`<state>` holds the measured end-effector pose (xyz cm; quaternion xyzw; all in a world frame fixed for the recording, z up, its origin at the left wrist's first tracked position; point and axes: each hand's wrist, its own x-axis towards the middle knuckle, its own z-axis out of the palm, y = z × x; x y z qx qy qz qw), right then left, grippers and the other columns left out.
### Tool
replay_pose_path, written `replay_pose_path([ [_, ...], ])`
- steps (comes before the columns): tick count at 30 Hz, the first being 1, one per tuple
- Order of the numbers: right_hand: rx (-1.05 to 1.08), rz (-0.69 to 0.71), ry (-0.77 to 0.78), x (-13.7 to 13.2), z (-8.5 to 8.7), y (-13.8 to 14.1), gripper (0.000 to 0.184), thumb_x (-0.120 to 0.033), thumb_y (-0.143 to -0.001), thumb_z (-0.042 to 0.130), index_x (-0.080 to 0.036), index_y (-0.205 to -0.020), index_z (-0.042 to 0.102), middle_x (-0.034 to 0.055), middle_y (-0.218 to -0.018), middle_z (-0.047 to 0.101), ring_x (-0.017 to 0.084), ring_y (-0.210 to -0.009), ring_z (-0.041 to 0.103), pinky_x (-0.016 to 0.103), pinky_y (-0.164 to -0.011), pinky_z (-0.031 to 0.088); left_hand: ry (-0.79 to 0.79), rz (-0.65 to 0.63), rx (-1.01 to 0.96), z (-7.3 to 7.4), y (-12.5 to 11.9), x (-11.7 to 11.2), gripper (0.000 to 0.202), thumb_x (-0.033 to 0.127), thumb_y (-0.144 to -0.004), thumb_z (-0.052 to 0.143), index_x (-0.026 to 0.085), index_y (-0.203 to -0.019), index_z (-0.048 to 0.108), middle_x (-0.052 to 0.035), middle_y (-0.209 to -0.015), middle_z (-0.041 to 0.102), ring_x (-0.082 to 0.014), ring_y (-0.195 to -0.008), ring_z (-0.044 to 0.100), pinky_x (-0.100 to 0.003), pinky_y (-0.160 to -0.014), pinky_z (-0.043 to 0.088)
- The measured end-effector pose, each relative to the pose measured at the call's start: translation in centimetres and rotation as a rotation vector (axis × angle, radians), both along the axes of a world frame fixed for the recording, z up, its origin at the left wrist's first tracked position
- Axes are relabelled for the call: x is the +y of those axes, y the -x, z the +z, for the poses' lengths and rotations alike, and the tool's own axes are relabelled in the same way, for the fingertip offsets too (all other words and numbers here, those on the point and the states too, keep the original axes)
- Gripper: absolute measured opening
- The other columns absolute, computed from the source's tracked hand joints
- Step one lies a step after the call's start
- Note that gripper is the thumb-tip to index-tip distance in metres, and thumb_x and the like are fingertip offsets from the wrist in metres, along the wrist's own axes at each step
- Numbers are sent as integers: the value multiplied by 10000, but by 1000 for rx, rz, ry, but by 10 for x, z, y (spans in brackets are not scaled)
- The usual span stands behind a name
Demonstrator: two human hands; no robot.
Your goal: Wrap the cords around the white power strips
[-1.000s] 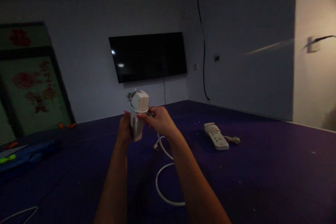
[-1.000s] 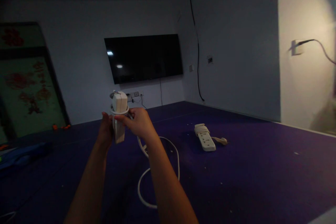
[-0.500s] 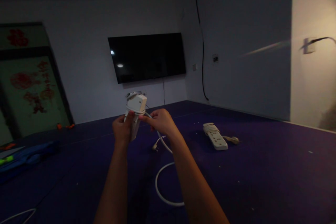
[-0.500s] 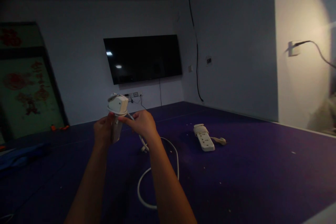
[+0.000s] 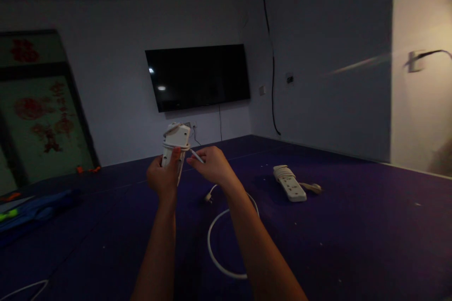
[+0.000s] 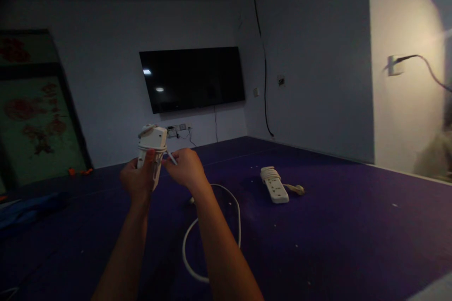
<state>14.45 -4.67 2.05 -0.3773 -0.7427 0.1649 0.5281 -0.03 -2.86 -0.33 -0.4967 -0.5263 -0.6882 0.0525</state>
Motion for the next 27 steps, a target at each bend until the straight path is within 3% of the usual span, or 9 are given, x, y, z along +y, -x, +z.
replay_pose_path([
  [3, -58, -57, -23, -3, 2, 2, 262, -364, -776, 617, -131, -711, 717, -26, -502, 484, 85, -491, 413, 214, -477, 247, -7, 192, -38, 1, -7, -2, 469, 641, -710, 565, 179, -693, 649, -61, -601, 602, -189, -550, 503, -276, -514, 274],
  [8, -125, -202, -28, -11, 4, 8, 444, -536, -766, 601, -142, -564, 633, -18, -480, 436, 82, -465, 345, 242, -460, 201, 38, 287, 13, 2, -17, -6, 465, 631, -697, 576, 188, -787, 686, -104, -680, 654, -232, -607, 547, -293, -537, 259],
  [14, -130, -292, -27, -17, 5, 11, 528, -660, -729, 579, -157, -572, 617, 15, -511, 494, 100, -450, 369, 260, -449, 203, 15, 390, 110, 1, -24, -10, 364, 520, -699, 602, 206, -865, 681, -113, -754, 685, -246, -652, 579, -295, -562, 269],
  [23, 37, -302, 38, -11, 4, 6, 632, -768, -710, 482, -175, -527, 604, 60, -488, 525, 149, -484, 488, 261, -444, 244, -172, 433, 327, -8, -28, -4, 471, 585, -710, 605, 161, -910, 657, -116, -775, 666, -254, -755, 617, -296, -626, 377],
  [27, 91, -299, 74, -7, 3, 4, 646, -792, -671, 495, -175, -494, 573, 61, -488, 523, 156, -490, 495, 255, -429, 252, -202, 387, 378, -10, -30, -2, 473, 577, -739, 586, 155, -943, 646, -122, -808, 672, -256, -788, 623, -311, -675, 404],
])
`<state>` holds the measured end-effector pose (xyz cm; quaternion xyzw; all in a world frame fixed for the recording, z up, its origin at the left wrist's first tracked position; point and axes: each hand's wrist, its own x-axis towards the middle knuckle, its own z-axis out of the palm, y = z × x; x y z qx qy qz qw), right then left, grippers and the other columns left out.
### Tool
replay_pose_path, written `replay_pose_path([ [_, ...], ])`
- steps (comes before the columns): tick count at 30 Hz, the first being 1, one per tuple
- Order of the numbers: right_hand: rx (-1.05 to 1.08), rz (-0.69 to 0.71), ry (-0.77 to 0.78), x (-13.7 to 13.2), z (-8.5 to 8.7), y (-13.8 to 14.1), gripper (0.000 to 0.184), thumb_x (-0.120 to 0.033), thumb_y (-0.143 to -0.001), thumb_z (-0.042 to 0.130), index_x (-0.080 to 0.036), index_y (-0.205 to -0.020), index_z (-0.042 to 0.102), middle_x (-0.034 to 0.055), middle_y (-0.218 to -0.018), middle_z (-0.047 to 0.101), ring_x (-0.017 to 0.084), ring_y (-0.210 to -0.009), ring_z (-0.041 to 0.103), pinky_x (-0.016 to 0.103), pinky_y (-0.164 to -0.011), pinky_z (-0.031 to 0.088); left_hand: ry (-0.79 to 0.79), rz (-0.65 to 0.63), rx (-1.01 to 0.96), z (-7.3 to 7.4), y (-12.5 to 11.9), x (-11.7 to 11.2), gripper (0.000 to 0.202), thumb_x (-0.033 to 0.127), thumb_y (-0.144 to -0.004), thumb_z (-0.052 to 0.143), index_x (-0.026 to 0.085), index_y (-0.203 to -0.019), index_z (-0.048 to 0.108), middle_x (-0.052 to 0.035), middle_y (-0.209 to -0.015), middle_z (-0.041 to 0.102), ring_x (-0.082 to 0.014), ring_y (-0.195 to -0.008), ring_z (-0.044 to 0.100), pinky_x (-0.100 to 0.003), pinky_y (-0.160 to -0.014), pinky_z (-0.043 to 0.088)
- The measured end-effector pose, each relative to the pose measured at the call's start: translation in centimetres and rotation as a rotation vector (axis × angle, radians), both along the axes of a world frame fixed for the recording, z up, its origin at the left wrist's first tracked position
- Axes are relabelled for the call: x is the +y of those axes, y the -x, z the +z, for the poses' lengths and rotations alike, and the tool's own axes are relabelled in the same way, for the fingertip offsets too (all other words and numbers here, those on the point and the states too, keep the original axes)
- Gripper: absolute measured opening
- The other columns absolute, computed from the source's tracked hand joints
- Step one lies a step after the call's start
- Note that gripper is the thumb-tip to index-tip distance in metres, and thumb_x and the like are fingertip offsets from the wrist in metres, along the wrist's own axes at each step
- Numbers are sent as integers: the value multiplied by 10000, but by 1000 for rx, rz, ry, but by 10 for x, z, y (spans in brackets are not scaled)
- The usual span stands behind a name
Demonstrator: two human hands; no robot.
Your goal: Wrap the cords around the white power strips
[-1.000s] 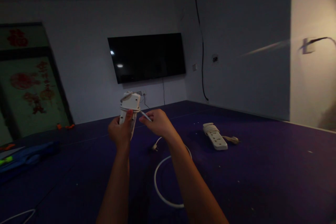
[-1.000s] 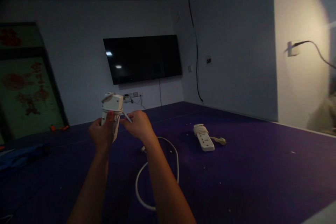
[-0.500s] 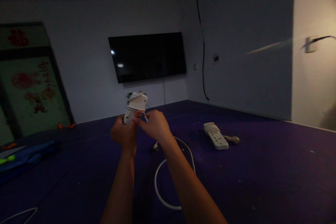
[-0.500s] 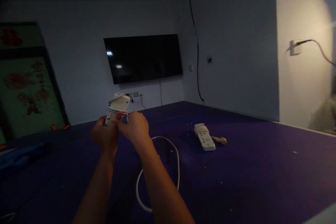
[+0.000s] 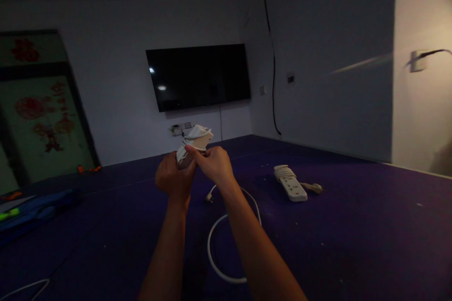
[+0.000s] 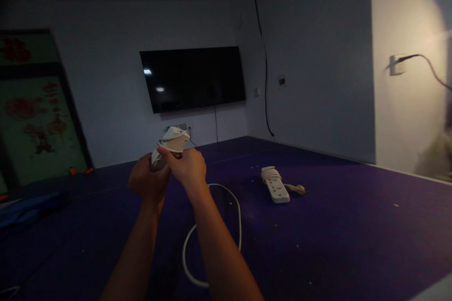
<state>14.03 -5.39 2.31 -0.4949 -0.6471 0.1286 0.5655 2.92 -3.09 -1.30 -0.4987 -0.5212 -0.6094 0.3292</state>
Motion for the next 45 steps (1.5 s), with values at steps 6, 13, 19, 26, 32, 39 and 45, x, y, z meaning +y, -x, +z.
replay_pose_path([
  [6, -4, -110, -21, 8, 0, -12, 660, -770, -725, 450, -172, -472, 564, 73, -478, 529, 170, -486, 525, 258, -426, 279, 253, -196, 32, 19, 0, -8, 446, 568, -703, 612, 191, -939, 649, -92, -861, 694, -240, -788, 628, -295, -662, 401],
  [13, 13, -65, -21, 15, 1, -29, 665, -736, -786, 393, -201, -400, 482, 39, -402, 433, 130, -404, 418, 275, -435, 284, 466, -852, -188, 32, 13, -9, 568, 703, -686, 539, 156, -751, 680, -51, -702, 676, -201, -680, 608, -273, -588, 430],
  [19, -26, 72, -28, 12, 1, -29, 621, -690, -785, 454, -198, -408, 497, 20, -393, 414, 123, -409, 417, 280, -446, 280, 876, -1100, -465, 28, 19, -6, 803, 861, -642, 373, 140, -791, 694, -107, -643, 673, -226, -593, 621, -304, -501, 436],
  [26, 67, 259, 30, 15, -2, -24, 545, -650, -711, 578, -186, -433, 507, -9, -394, 441, 95, -386, 410, 250, -406, 278, 944, -1309, -539, 27, 13, -15, 728, 793, -725, 388, 145, -860, 692, -112, -595, 664, -212, -523, 632, -300, -452, 458],
  [32, 216, 356, 122, 13, 1, -23, 494, -577, -705, 614, -182, -431, 501, -11, -400, 458, 79, -375, 398, 234, -412, 315, 896, -1279, -547, 26, 10, -8, 742, 822, -679, 410, 140, -799, 675, -72, -535, 635, -155, -451, 585, -250, -416, 421],
  [39, 264, 380, 141, 10, 4, -24, 451, -523, -688, 641, -180, -430, 504, -18, -402, 458, 71, -375, 388, 229, -408, 300, 834, -1265, -546, 24, 7, -4, 757, 856, -616, 432, 137, -719, 645, -56, -519, 626, -151, -425, 572, -245, -399, 399],
  [45, 287, 420, 125, 8, 3, -21, 433, -525, -692, 676, -166, -487, 546, -30, -432, 461, 63, -398, 390, 218, -405, 292, 802, -1320, -632, 25, 5, -6, 708, 831, -628, 463, 148, -700, 637, -56, -500, 619, -158, -436, 581, -247, -398, 413],
])
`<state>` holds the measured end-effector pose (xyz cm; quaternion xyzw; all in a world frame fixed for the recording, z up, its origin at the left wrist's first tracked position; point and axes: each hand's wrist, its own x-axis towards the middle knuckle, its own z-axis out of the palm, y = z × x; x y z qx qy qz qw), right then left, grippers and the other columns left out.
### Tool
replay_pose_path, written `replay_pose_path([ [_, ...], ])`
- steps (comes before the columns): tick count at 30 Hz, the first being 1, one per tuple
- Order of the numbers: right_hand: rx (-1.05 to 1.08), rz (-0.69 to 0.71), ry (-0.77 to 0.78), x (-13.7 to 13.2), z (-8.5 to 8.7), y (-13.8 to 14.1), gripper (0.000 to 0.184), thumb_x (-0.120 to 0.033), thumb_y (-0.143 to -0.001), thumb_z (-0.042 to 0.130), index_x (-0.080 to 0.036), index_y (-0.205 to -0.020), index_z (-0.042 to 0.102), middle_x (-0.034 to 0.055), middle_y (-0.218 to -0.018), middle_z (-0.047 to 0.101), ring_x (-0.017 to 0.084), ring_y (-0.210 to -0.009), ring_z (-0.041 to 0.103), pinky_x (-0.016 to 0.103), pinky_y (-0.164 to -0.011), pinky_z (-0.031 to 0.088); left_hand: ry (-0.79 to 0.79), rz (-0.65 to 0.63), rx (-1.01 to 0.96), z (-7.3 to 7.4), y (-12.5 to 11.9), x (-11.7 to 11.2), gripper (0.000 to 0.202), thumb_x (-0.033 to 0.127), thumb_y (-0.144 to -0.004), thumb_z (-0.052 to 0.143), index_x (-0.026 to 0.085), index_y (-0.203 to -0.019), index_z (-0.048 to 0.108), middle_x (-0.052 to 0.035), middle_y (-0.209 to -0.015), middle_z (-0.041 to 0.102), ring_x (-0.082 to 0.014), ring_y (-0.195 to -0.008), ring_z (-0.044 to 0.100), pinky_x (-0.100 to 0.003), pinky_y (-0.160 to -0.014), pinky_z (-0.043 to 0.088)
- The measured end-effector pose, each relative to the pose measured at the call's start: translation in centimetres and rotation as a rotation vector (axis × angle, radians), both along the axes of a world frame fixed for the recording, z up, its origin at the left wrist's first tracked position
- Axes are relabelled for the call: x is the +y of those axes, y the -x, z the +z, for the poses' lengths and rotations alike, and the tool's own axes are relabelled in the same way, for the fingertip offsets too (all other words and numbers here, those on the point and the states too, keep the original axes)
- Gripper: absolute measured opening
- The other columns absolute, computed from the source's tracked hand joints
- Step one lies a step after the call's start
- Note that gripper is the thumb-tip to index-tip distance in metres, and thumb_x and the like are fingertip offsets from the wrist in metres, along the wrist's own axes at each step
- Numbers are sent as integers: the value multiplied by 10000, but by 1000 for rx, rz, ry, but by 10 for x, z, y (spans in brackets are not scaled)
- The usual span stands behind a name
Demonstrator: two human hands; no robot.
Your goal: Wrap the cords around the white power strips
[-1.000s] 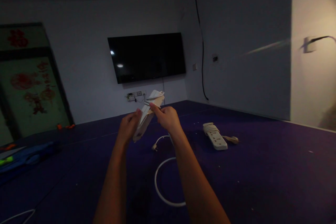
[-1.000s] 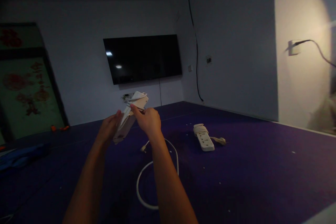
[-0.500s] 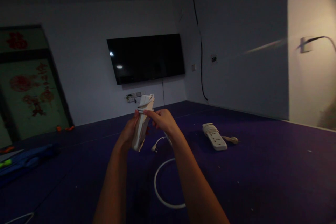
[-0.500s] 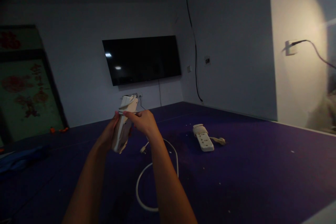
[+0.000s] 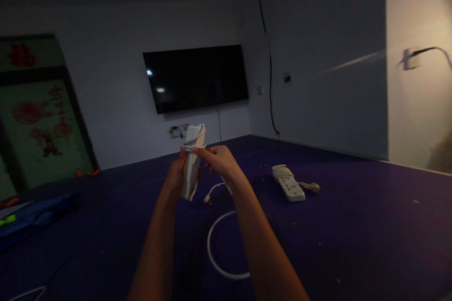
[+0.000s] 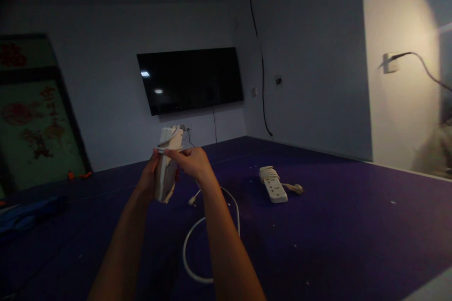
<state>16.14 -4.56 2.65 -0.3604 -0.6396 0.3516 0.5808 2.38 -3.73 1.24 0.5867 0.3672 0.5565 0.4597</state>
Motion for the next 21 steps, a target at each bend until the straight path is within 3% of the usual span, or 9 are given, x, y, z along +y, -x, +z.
replay_pose_path([
  [5, 75, 134, 53, -9, 4, 3, 387, -439, -802, 639, -147, -558, 566, -28, -464, 499, 52, -397, 409, 197, -404, 302, -23, 27, -84, 2, 2, -1, 687, 815, -634, 487, 151, -711, 642, -67, -534, 633, -151, -429, 576, -251, -386, 416],
  [11, 129, 268, 212, -14, 10, -10, 366, -286, -959, 420, -131, -706, 635, -22, -472, 525, 53, -371, 429, 181, -385, 301, -70, 97, -136, 5, 17, 3, 715, 842, -655, 408, 163, -710, 625, -60, -551, 622, -148, -446, 583, -256, -397, 441],
  [15, 160, 304, 186, -15, 10, -13, 248, -143, -916, 459, -123, -756, 648, -63, -457, 479, 26, -332, 322, 170, -360, 218, -25, 158, -151, 6, 25, 4, 747, 865, -623, 403, 158, -724, 622, -61, -544, 617, -155, -439, 576, -261, -376, 437],
  [21, 119, 250, 45, -17, 9, -3, 282, -176, -870, 505, -125, -612, 604, -62, -453, 457, 29, -355, 274, 193, -382, 203, -98, 258, -133, 3, 23, 10, 735, 856, -623, 409, 163, -723, 629, -63, -536, 609, -171, -447, 576, -273, -383, 425],
])
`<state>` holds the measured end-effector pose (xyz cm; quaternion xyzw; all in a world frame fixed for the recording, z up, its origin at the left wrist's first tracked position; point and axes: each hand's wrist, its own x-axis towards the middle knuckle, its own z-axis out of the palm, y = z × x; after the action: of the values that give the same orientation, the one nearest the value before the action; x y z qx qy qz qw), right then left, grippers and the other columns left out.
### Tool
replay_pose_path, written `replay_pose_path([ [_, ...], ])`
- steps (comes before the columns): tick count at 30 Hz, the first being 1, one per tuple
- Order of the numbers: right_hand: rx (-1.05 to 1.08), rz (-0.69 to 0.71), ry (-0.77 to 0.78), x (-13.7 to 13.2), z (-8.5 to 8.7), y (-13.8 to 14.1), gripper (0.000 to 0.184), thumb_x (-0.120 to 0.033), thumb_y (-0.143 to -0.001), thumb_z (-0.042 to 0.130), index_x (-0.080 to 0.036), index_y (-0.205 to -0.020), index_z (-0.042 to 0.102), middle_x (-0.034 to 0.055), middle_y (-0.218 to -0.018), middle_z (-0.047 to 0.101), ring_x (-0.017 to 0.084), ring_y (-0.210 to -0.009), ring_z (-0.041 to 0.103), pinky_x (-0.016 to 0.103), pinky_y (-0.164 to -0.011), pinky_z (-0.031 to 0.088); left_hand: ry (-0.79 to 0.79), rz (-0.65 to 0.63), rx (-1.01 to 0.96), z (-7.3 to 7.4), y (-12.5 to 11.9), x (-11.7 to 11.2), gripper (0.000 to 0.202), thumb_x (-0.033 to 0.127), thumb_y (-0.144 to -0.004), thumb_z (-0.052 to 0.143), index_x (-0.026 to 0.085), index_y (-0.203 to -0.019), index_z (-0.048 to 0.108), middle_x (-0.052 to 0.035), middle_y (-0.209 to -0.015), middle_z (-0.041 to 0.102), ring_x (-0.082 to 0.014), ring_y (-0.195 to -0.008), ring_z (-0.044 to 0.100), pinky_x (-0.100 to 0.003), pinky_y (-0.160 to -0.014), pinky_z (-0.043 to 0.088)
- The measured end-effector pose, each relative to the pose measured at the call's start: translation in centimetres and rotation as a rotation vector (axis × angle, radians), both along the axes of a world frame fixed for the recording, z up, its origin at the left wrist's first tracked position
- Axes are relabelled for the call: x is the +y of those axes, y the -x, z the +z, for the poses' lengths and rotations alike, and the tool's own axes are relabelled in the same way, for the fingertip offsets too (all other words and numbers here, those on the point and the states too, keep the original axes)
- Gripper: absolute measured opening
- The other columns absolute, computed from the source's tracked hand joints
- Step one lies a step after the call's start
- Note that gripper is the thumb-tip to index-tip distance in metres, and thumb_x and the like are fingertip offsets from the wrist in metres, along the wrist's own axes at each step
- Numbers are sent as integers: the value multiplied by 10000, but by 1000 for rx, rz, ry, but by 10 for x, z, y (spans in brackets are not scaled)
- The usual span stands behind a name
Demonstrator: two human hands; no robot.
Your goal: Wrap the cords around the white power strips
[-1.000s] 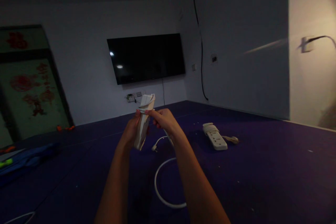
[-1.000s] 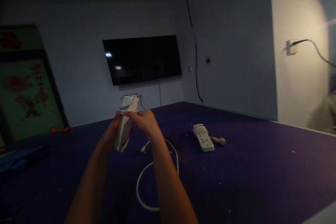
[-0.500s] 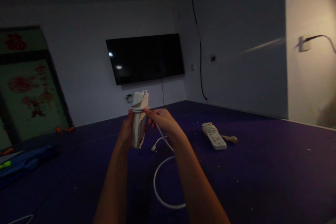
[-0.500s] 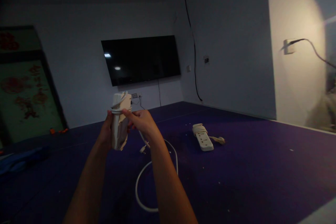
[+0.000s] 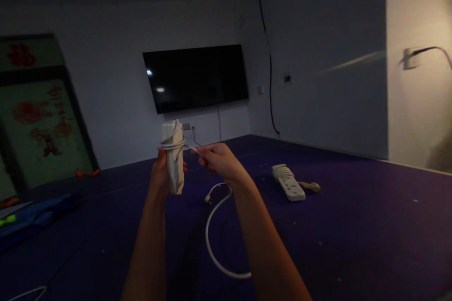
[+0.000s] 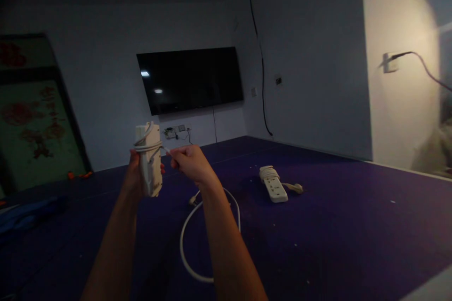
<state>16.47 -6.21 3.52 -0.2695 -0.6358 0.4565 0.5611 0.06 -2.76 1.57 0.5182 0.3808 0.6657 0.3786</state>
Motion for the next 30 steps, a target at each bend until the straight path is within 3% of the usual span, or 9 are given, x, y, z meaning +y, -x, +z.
replay_pose_path([
  [8, -106, -88, -142, 0, 0, 6, 368, -183, -860, 511, -143, -494, 516, -63, -406, 415, 36, -367, 298, 196, -402, 210, -125, 188, 149, -5, -8, -3, 720, 850, -539, 508, 151, -676, 608, -30, -529, 576, -135, -431, 498, -255, -425, 360],
  [15, -132, -41, -131, -3, -2, 12, 200, -161, -840, 539, -134, -650, 597, -60, -472, 491, 35, -378, 358, 171, -396, 256, -304, 351, 212, -7, -19, -1, 566, 700, -586, 630, 160, -750, 588, 0, -667, 573, -137, -623, 507, -237, -571, 389],
  [20, -135, -103, -159, 2, -5, 14, 236, -331, -784, 648, -119, -681, 647, -47, -485, 493, 44, -404, 364, 176, -407, 256, -378, 403, 327, -8, -19, -3, 434, 604, -671, 620, 176, -741, 601, 3, -654, 582, -150, -637, 506, -237, -583, 384],
  [24, -120, -213, -214, 7, -10, 20, 361, -480, -721, 673, -119, -711, 686, -39, -492, 482, 63, -438, 369, 193, -440, 270, -412, 584, 439, -11, -17, -3, 381, 551, -698, 615, 185, -806, 617, -21, -725, 609, -170, -673, 529, -247, -598, 382],
  [30, -128, -433, -240, 15, -14, 28, 435, -557, -700, 646, -130, -621, 660, -13, -518, 496, 94, -510, 438, 208, -484, 291, -462, 941, 638, -13, -24, -5, 431, 542, -733, 585, 164, -934, 642, -86, -823, 616, -231, -772, 560, -308, -676, 393],
])
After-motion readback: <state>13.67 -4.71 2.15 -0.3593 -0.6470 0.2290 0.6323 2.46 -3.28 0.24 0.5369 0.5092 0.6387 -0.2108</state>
